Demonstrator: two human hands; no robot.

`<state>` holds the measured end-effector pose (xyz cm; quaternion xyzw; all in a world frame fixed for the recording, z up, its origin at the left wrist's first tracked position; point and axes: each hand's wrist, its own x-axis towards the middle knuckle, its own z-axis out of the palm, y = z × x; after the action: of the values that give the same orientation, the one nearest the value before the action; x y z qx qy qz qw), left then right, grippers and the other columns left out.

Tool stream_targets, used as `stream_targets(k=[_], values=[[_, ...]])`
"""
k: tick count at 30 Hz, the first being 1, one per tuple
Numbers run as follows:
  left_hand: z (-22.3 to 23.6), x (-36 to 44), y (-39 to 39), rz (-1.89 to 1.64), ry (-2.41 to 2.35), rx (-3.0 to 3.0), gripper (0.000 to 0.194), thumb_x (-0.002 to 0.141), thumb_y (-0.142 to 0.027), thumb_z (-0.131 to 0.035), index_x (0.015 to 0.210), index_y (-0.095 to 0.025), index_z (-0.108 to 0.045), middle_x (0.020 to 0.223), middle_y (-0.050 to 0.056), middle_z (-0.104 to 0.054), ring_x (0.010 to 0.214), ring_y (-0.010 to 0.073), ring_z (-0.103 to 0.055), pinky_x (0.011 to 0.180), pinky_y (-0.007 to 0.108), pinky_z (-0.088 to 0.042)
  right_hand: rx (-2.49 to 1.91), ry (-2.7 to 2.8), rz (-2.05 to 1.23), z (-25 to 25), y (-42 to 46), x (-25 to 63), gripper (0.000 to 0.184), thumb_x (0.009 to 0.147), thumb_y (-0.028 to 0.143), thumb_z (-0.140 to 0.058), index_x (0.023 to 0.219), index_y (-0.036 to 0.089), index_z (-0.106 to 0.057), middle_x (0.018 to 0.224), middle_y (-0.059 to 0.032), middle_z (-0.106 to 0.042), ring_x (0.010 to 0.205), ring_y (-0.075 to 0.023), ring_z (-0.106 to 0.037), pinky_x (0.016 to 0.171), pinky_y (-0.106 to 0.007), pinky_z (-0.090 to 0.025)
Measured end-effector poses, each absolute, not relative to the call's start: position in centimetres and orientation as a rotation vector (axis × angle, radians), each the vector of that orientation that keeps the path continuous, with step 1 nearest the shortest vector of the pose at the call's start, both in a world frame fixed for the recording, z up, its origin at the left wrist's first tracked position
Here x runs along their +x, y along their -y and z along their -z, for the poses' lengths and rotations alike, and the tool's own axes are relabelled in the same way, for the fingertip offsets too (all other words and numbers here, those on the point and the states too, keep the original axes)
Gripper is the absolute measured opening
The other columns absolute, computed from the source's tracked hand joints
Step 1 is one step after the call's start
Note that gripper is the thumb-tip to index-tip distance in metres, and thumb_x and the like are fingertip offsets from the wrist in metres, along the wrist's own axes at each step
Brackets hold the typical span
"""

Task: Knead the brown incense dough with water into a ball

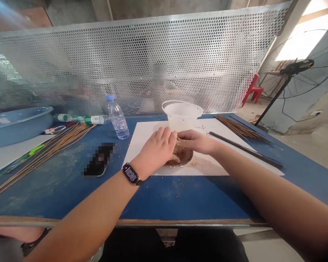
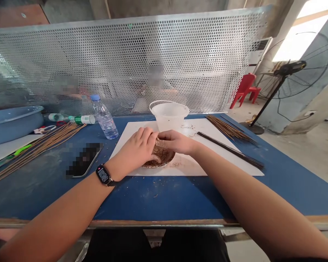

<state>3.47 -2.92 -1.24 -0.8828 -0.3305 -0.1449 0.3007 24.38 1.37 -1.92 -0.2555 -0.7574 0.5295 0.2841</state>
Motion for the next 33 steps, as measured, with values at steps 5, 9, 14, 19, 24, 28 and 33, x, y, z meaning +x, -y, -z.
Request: stream_targets(k=[5,9,14,19,24,28,33], values=[[1.4,3.3,2.7,0.395,0.816,-2.336,0.056,0.094,-0.039,-0.065,0.132,-0.002,-0.047,0.116,0.022,-0.057,0.109,0.0345,-0.056,0.09,0.046,-0.05,-0.744,2.001,-1.253,2.6,-1.3,23.5,0.029,0.082,0.043,-0.077,0.093,0.016,-0.075,0.086,-0.0039,-0.074,0.08,-0.0195,-0.067,0.073,-0.034,-0.054],[1.7,3.2,2.7,0.413,0.823,-2.308,0.046,0.098,-0.029,-0.059,0.133,-0.001,-0.047,0.116,0.022,-0.056,0.109,0.0338,-0.055,0.09,0.046,-0.05,-0.88,1.881,-1.101,2.8,-0.7,22.3,0.011,0.075,0.026,-0.077,0.08,0.017,-0.073,0.073,-0.0004,-0.07,0.068,-0.0164,-0.062,0.061,-0.029,-0.049],[1.4,3.1,3.1,0.452,0.859,-2.35,0.048,0.096,-0.026,-0.06,0.133,0.002,-0.047,0.115,0.022,-0.056,0.107,0.0338,-0.054,0.089,0.047,-0.052,-0.767,1.929,-1.298,2.3,-0.3,22.9,0.021,0.085,0.033,-0.074,0.098,0.018,-0.077,0.091,-0.0044,-0.076,0.083,-0.0191,-0.069,0.074,-0.033,-0.057],[1.2,2.9,2.8,0.569,0.921,-2.394,0.067,0.086,-0.023,-0.073,0.144,-0.009,-0.043,0.134,0.024,-0.047,0.121,0.0382,-0.048,0.095,0.053,-0.052,-0.579,1.829,-1.477,2.5,-0.7,24.1,0.03,0.087,0.034,-0.076,0.115,0.021,-0.075,0.113,-0.0076,-0.076,0.104,-0.0235,-0.071,0.096,-0.042,-0.057],[1.7,2.7,1.3,0.652,0.946,-2.482,0.076,0.084,-0.01,-0.068,0.152,-0.019,-0.035,0.14,0.02,-0.045,0.13,0.0361,-0.047,0.095,0.05,-0.055,-0.513,1.716,-1.461,3.5,-1.7,24.0,0.033,0.085,0.03,-0.079,0.117,0.025,-0.075,0.109,-0.0059,-0.077,0.099,-0.0231,-0.072,0.092,-0.043,-0.059],[1.7,3.1,0.9,0.602,0.898,-2.493,0.06,0.091,-0.006,-0.056,0.149,-0.01,-0.04,0.124,0.019,-0.057,0.119,0.0318,-0.055,0.091,0.046,-0.056,-0.521,1.718,-1.466,3.7,-1.8,23.9,0.034,0.087,0.031,-0.077,0.12,0.024,-0.074,0.112,-0.0067,-0.077,0.103,-0.0238,-0.072,0.094,-0.043,-0.058],[1.6,3.1,1.2,0.631,0.881,-2.449,0.053,0.094,-0.006,-0.049,0.147,-0.007,-0.042,0.118,0.019,-0.06,0.115,0.0303,-0.057,0.089,0.045,-0.056,-0.517,1.749,-1.445,3.2,-1.1,23.7,0.036,0.088,0.031,-0.077,0.123,0.026,-0.073,0.116,-0.0064,-0.075,0.106,-0.0241,-0.071,0.097,-0.044,-0.057]])
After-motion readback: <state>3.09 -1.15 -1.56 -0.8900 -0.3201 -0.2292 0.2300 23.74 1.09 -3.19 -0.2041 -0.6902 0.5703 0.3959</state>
